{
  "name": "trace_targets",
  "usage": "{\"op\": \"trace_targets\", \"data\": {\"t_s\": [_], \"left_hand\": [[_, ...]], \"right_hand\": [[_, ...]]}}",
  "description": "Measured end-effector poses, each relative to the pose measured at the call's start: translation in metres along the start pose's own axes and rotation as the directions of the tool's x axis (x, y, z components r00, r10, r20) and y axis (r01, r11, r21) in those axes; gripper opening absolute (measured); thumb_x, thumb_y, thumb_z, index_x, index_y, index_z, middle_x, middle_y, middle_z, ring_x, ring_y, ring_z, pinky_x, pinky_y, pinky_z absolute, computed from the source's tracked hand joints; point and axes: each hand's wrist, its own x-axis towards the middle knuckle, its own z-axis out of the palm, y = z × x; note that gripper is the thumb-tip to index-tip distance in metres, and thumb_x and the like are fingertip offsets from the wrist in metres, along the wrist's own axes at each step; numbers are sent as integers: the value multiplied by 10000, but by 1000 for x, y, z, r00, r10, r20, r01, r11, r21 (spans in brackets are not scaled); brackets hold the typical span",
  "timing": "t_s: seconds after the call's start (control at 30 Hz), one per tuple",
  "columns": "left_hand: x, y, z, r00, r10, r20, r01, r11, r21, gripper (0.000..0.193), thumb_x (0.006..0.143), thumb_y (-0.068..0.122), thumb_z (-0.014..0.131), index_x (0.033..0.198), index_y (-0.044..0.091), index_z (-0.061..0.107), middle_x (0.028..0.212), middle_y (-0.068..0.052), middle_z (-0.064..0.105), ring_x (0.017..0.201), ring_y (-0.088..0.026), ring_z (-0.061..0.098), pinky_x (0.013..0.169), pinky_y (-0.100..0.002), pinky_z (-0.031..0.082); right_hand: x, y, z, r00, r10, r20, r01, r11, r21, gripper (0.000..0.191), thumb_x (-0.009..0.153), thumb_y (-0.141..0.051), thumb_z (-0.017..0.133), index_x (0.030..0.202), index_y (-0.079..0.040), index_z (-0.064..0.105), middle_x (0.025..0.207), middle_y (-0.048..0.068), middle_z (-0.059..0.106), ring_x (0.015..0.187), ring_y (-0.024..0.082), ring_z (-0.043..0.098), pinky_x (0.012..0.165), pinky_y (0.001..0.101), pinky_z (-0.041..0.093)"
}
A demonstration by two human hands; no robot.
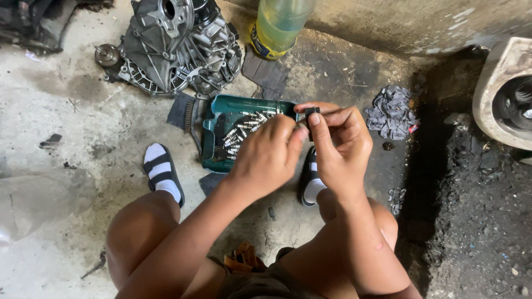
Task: The person sits on the floor and cleans multiple spark plugs one by one using a yellow-handled brush. They hold each spark plug in the left hand and scrub it with the brush in the right hand, then place it back into a green tray. The person also uses a small black tool to adjust or inspect the spark plug tip.
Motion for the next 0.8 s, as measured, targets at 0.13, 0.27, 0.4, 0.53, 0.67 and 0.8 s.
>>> {"op": "trace_targets", "data": {"t_s": [0.13, 0.27, 0.4, 0.53, 0.67, 0.8], "left_hand": [[-1, -3, -4, 995, -99, 29, 101, 991, -88, 178, 1115, 184, 542, 1029, 29, 528, 889, -123, 627, 793, -323, 662, 683, -417, 520], [-3, -1, -7, 997, 67, 44, -67, 998, 6, 165, 1079, 181, 561, 1045, 26, 517, 913, -160, 582, 822, -361, 632, 721, -440, 518], [-4, -3, -10, 998, -69, 6, 69, 995, -72, 128, 1106, 157, 554, 1042, 45, 549, 946, -128, 632, 855, -336, 658, 740, -433, 527], [-7, -2, -7, 991, 113, 70, -115, 993, 27, 167, 1075, 170, 561, 1048, 10, 523, 945, -172, 607, 829, -334, 650, 711, -412, 540], [-8, 2, -6, 996, 34, 82, -27, 996, -84, 136, 1086, 147, 543, 1060, 13, 538, 915, -150, 627, 805, -309, 664, 712, -407, 541], [-1, -1, -17, 999, -49, -3, 48, 989, -140, 115, 1091, 124, 553, 1035, 24, 560, 880, -151, 632, 787, -342, 649, 709, -443, 512]], "right_hand": [[-1, 0, -2, 997, -10, 77, 19, 993, -115, 146, 1067, 93, 578, 984, 16, 485, 1303, 250, 657, 1173, 183, 637, 987, 289, 539], [-2, 1, -2, 998, 49, -41, -49, 999, 14, 146, 1057, 87, 586, 981, 9, 490, 1167, 213, 686, 1081, 184, 686, 958, 300, 574], [-2, 2, -1, 999, 30, 22, -29, 999, -18, 134, 1049, 100, 588, 985, 24, 499, 1182, 208, 688, 1064, 179, 667, 946, 301, 562], [0, 3, 1, 992, 44, -116, -47, 999, -23, 158, 1055, 96, 594, 981, 9, 485, 1083, 186, 678, 1015, 191, 709, 913, 325, 604], [3, 0, -4, 985, 147, -88, -142, 988, 58, 146, 1045, 76, 593, 957, 7, 500, 1146, 238, 679, 1020, 216, 719, 924, 362, 599], [4, -6, -11, 991, 128, 37, -132, 984, 117, 147, 1064, 55, 570, 943, 2, 506, 1256, 287, 694, 1136, 236, 694, 1013, 375, 574]]}}
